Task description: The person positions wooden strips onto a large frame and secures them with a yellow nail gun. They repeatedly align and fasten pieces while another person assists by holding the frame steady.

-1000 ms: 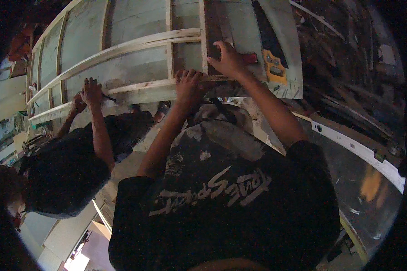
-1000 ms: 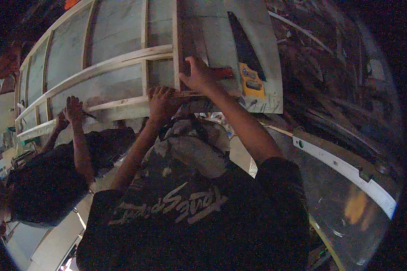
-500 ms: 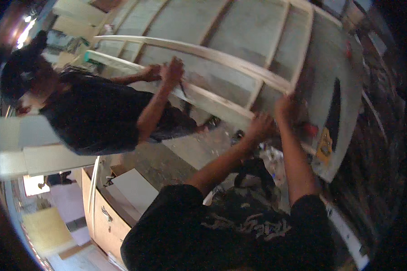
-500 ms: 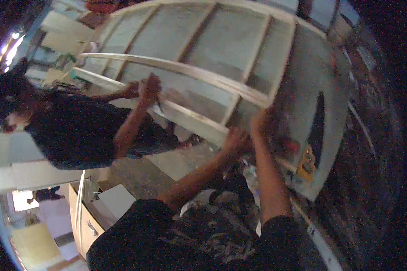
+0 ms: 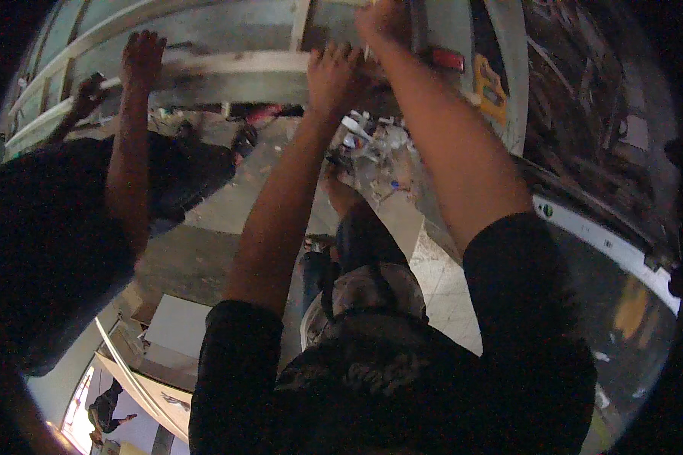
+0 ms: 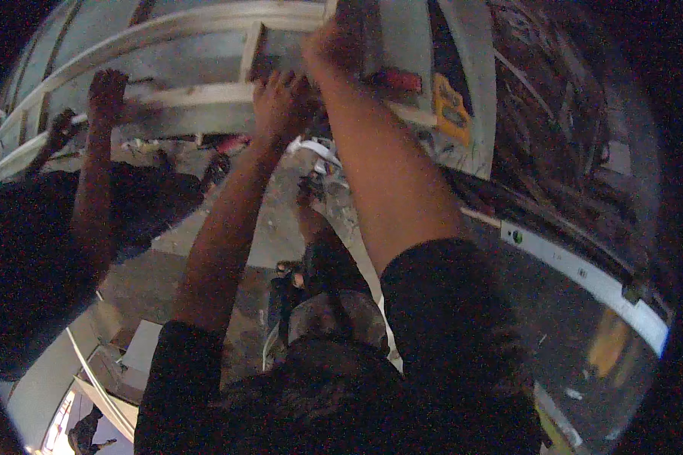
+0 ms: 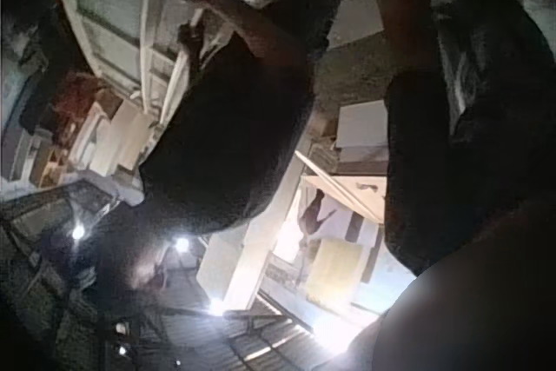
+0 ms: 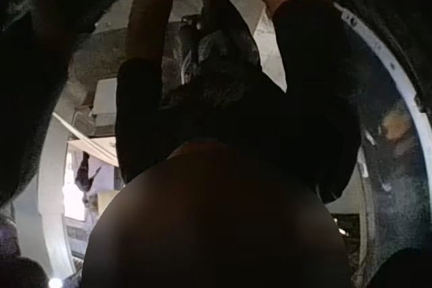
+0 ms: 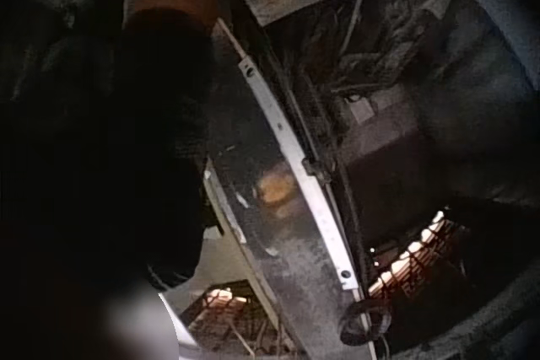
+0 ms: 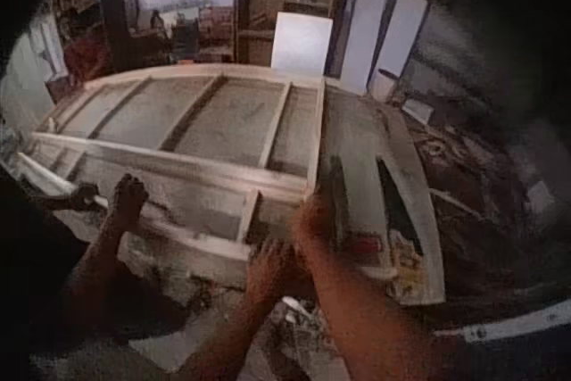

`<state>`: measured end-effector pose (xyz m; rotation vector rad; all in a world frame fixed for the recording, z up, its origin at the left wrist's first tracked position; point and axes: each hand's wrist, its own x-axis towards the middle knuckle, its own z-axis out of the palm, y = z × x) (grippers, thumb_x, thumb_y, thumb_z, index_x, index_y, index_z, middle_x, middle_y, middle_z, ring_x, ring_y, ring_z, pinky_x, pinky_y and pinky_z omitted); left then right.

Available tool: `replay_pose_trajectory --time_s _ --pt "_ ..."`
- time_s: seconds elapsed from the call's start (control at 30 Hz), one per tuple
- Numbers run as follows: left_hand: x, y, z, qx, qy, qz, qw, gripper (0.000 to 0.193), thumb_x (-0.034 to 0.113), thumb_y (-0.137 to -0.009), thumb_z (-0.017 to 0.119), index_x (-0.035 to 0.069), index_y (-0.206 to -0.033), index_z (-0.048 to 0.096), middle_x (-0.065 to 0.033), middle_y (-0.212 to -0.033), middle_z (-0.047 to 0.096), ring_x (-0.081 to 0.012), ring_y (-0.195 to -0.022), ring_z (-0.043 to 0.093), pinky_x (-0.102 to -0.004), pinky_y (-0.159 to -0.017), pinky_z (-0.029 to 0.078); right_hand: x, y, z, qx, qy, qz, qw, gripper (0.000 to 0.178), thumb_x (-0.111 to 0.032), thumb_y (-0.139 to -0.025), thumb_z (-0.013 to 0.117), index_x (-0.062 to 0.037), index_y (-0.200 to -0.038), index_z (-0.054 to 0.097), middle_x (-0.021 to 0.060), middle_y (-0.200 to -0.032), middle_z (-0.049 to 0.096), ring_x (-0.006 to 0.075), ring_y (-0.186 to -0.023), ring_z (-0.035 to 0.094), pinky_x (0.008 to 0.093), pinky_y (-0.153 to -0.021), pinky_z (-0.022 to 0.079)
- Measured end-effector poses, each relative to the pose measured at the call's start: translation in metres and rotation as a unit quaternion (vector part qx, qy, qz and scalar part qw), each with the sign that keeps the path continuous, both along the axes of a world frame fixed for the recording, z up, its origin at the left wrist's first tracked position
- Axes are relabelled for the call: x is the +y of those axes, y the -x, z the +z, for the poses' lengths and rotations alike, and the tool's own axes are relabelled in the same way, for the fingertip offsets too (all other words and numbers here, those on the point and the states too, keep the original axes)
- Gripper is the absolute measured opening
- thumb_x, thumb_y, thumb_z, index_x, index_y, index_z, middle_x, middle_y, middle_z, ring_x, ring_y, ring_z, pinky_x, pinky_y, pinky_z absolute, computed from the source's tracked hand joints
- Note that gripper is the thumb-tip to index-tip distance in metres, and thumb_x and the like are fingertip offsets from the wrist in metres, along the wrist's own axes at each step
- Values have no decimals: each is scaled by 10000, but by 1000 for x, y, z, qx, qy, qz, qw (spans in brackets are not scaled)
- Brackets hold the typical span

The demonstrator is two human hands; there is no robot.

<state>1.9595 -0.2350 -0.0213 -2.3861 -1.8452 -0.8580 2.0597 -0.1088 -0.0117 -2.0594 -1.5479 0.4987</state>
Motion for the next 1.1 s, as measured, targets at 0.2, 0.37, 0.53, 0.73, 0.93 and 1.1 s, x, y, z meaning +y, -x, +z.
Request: replay_pose_trajectory --time_s 0.2,0.37,0.53,0.73,0.93,1.1 --pt "-2 -2 -1 -3 10 -5 1000 459 378 -719 774 134 -1089 658 -57 -1113 648 -302 -1116 592 -481 -933 425 21 -8 -22 -109 -44 -13 993 416 -363 -980 537 1 -1140 658 243 -1097 673 409 -959 666 528 -870 529" --pt "-2 -3 -10 -26 -18 -19 999 383 355 -711 755 133 -1013 675 -57 -1065 656 -284 -1073 601 -489 -947 433 25 -9 -20 71 2 -108 992 380 -318 -977 530 21 -1111 639 246 -1058 670 395 -939 670 510 -842 530" --pt "0 -2 -18 -55 20 -12 998 251 258 -757 689 133 -975 672 -79 -1031 648 -299 -1017 606 -463 -892 478 33 -13 -35 -75 25 13 997 574 -363 -813 725 -10 -1242 581 209 -1084 682 339 -982 688 459 -870 551" --pt "-11 -1 -2 47 5 -36 998 429 262 -769 730 108 -1153 616 -116 -1189 590 -301 -1162 538 -454 -950 462 42 -14 -52 -105 -29 1 994 635 -350 -783 721 -6 -1286 546 192 -1081 696 343 -967 701 441 -850 564" --pt "-2 7 7 32 5 -23 999 396 346 -732 766 108 -1029 657 -71 -1042 650 -283 -1025 601 -439 -882 463 32 -20 -33 -166 6 -31 986 650 -348 -850 674 12 -1345 454 238 -1107 665 388 -989 667 502 -869 533" --pt "-1 8 2 44 -61 -3 997 418 394 -689 791 135 -997 674 -45 -1022 657 -252 -1010 610 -424 -844 461 26 -4 -20 -138 -41 -17 989 496 -297 -926 639 -2 -1306 517 220 -1083 678 367 -946 665 502 -833 534"
